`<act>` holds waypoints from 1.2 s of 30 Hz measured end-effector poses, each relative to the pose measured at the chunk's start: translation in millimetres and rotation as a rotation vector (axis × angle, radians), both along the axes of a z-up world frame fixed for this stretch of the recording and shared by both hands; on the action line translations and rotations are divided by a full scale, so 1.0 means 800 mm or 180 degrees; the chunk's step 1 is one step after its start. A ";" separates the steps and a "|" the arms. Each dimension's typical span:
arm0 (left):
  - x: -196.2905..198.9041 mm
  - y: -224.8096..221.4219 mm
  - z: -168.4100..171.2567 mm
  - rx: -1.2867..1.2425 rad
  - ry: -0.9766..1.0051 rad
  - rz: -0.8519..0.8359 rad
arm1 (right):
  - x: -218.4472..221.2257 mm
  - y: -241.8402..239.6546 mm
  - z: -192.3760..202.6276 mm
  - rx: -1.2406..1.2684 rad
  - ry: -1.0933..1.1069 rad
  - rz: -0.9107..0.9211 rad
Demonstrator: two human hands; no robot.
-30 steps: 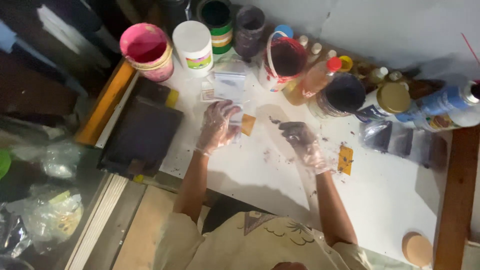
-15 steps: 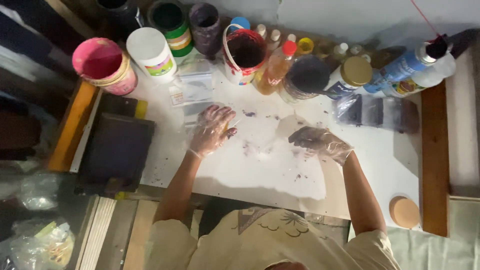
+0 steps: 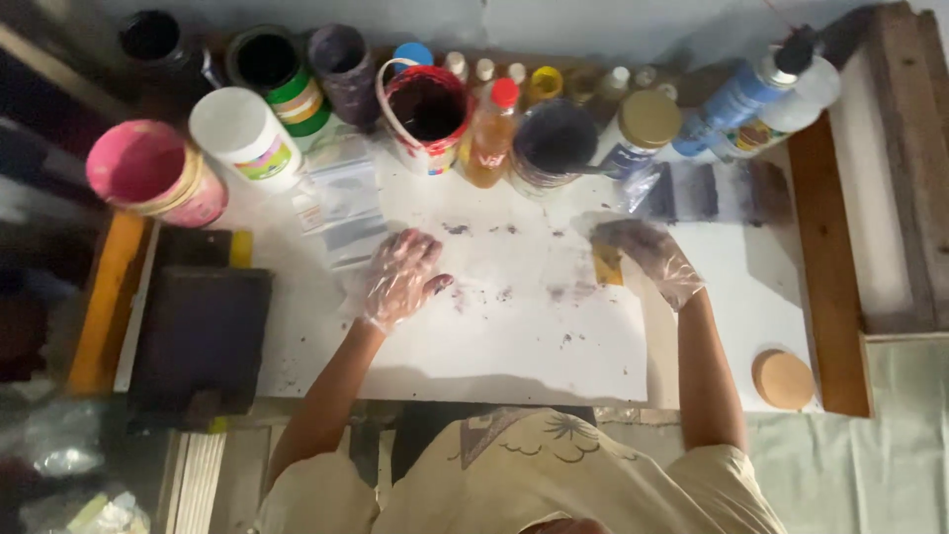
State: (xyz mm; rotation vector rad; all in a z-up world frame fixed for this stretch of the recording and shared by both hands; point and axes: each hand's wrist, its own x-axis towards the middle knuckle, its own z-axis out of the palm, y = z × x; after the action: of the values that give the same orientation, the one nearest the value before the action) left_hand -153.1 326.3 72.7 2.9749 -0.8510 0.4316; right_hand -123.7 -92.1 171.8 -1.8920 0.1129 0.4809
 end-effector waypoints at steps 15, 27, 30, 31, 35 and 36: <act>-0.006 0.000 0.002 0.0003 -0.0585 0.0272 | -0.068 0.041 -0.060 -0.0475 -0.0811 -0.0555; 0.003 0.003 0.037 -0.0320 -0.0525 0.0232 | -0.028 0.029 -0.139 -0.1529 -0.0937 -0.0924; 0.000 0.006 0.048 -0.0190 -0.0480 0.0180 | -0.022 0.044 -0.094 -0.1656 -0.0884 -0.0848; 0.000 0.006 0.044 -0.0285 -0.0395 0.0287 | -0.018 0.049 -0.090 -0.1798 -0.0923 -0.0752; -0.002 0.008 0.044 -0.0606 -0.0063 0.0496 | -0.027 0.068 -0.045 -0.2312 -0.1714 -0.0289; -0.001 0.010 0.036 -0.0606 -0.0064 0.0518 | -0.023 0.054 -0.064 -0.2306 -0.1721 -0.0269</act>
State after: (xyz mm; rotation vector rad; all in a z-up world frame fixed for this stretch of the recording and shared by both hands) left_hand -153.5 334.2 101.5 2.8763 -0.5368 0.5163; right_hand -142.3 -49.3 120.9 -2.6459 0.0032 -0.1797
